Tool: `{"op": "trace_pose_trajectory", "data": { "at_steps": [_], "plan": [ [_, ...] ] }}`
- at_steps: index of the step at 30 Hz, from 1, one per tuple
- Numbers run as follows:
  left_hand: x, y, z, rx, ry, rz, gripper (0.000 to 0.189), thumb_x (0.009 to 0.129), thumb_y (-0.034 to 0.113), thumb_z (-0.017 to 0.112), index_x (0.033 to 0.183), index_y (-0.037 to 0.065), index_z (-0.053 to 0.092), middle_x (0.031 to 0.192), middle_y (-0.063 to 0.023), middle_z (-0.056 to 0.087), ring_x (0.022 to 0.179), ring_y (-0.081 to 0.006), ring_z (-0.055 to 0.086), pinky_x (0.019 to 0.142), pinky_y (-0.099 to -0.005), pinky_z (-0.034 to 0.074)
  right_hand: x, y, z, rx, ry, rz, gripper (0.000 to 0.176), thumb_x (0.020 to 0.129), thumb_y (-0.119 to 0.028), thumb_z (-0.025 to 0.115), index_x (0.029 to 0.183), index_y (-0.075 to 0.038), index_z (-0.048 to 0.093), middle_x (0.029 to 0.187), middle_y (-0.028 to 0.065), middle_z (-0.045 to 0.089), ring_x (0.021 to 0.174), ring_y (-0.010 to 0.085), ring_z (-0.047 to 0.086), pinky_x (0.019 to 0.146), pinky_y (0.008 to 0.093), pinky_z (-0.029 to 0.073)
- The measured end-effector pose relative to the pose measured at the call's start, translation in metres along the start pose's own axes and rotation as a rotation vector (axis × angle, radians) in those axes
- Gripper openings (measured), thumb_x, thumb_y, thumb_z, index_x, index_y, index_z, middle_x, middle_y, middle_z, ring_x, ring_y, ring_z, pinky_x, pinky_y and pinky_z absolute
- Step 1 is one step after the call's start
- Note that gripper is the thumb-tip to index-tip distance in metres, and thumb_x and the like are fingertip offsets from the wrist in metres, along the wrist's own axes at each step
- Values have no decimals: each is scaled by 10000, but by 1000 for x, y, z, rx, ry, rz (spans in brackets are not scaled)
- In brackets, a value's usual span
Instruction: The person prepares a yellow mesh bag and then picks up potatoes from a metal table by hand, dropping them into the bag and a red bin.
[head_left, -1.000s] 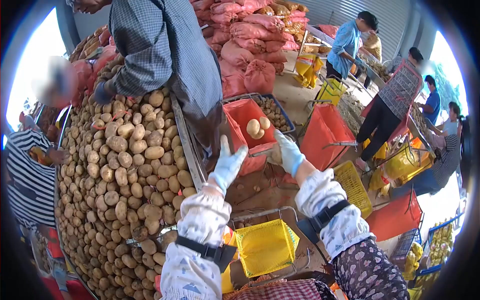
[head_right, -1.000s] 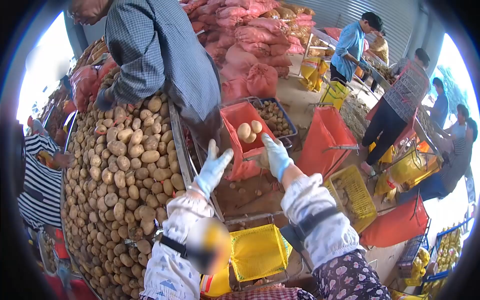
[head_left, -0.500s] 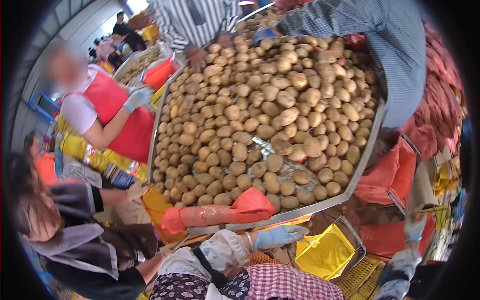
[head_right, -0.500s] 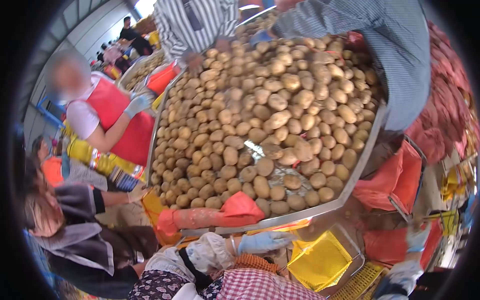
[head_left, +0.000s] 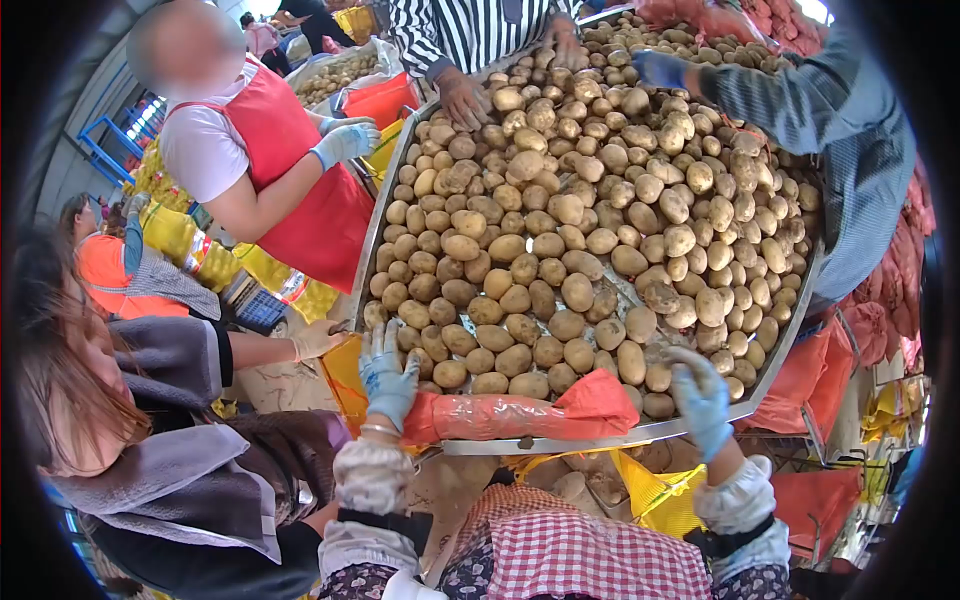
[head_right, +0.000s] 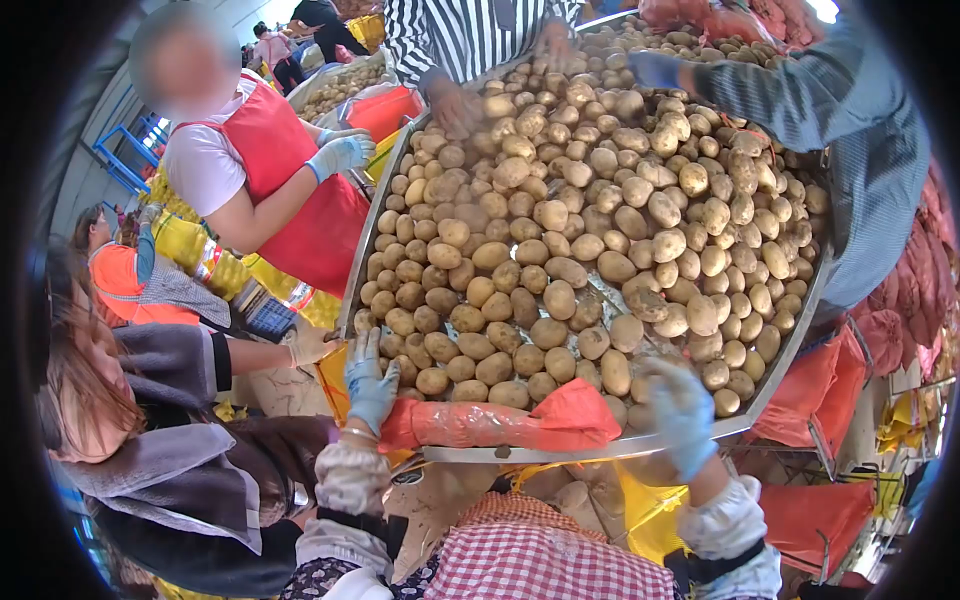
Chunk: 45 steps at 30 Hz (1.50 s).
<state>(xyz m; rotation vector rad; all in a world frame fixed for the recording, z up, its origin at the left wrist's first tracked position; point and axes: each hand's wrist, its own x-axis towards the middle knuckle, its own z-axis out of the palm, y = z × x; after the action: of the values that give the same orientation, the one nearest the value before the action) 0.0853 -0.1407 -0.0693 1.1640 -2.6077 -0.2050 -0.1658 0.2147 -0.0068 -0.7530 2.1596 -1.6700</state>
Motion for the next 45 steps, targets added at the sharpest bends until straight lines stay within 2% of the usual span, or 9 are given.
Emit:
{"op": "trace_pose_trajectory", "data": {
  "at_steps": [5, 7, 17, 22, 25, 31, 34, 38, 45],
  "plan": [
    [2, -60, 21, -259, -265, 184, 562, 843, 294, 580, 1368, 140, 450, 1463, -133, 352, 1369, -409, 228, 1123, -469, 189, 23, -27, 100, -334, -239, -230, 256, 860, -204, 626, 1082, -79, 653, 1005, 142, 658, 930, 311, 615, 819, 393, 491],
    [-6, -59, 20, -225, -269, 187, 560, 830, 330, 591, 1345, 139, 482, 1466, -122, 351, 1373, -404, 224, 1118, -487, 189, 26, -21, 125, -672, -686, -212, 262, 835, -274, 611, 1017, -98, 677, 911, 141, 665, 917, 333, 588, 829, 422, 464],
    [4, -28, 28, 58, -11, 198, 525, 712, 407, 690, 1097, 65, 590, 1364, -203, 411, 1262, -412, 377, 1048, -490, 312, 40, -28, 192, -810, -553, -327, 244, 815, -318, 591, 933, -117, 660, 845, 140, 667, 821, 332, 610, 739, 448, 466],
    [26, -21, -53, -136, -507, 32, 552, 734, 375, 654, 1190, 78, 564, 1212, -191, 546, 1134, -329, 526, 983, -432, 401, 56, -19, 225, -1017, -877, -397, 319, 801, -349, 611, 1045, -147, 645, 900, 146, 668, 801, 346, 624, 757, 454, 477],
    [25, -17, -11, -97, 28, 365, 583, 779, 353, 626, 1265, 56, 499, 1309, -199, 479, 1256, -377, 415, 1065, -477, 306, 56, -33, 232, -994, -717, -465, 431, 789, -401, 629, 1158, -180, 606, 928, 149, 667, 815, 345, 631, 755, 455, 488],
    [13, -54, -10, -162, -282, 362, 437, 815, 240, 594, 1216, 71, 547, 1309, -200, 475, 1258, -386, 410, 1058, -470, 324, 68, -56, 252, -1018, -998, -412, 469, 824, -364, 622, 1263, -215, 555, 934, 137, 656, 895, 317, 624, 775, 413, 493],
    [13, -62, 9, -417, -22, 130, 463, 818, 208, 596, 1254, 67, 534, 1329, -194, 473, 1243, -365, 434, 1048, -460, 341, 75, -26, 259, -740, -965, -370, 516, 801, -437, 619, 1259, -209, 546, 1141, 149, 598, 1074, 337, 551, 933, 423, 427],
    [21, -51, 16, -290, -125, 327, 531, 799, 208, 618, 1299, 71, 504, 1308, -191, 490, 1219, -378, 447, 1053, -460, 332, 73, -22, 241, -943, -592, -377, 498, 802, -428, 616, 1246, -208, 567, 1446, 160, 318, 1303, 414, 300, 1060, 555, 238],
    [93, -62, 23, 45, 192, 179, 555, 858, 330, 533, 1332, 54, 450, 1409, -187, 379, 1333, -381, 293, 1113, -475, 215, 66, -15, 237, -769, -658, -380, 411, 812, -356, 612, 1184, -182, 605, 1385, 210, 397, 1252, 426, 381, 1070, 530, 255]
  ]
}}
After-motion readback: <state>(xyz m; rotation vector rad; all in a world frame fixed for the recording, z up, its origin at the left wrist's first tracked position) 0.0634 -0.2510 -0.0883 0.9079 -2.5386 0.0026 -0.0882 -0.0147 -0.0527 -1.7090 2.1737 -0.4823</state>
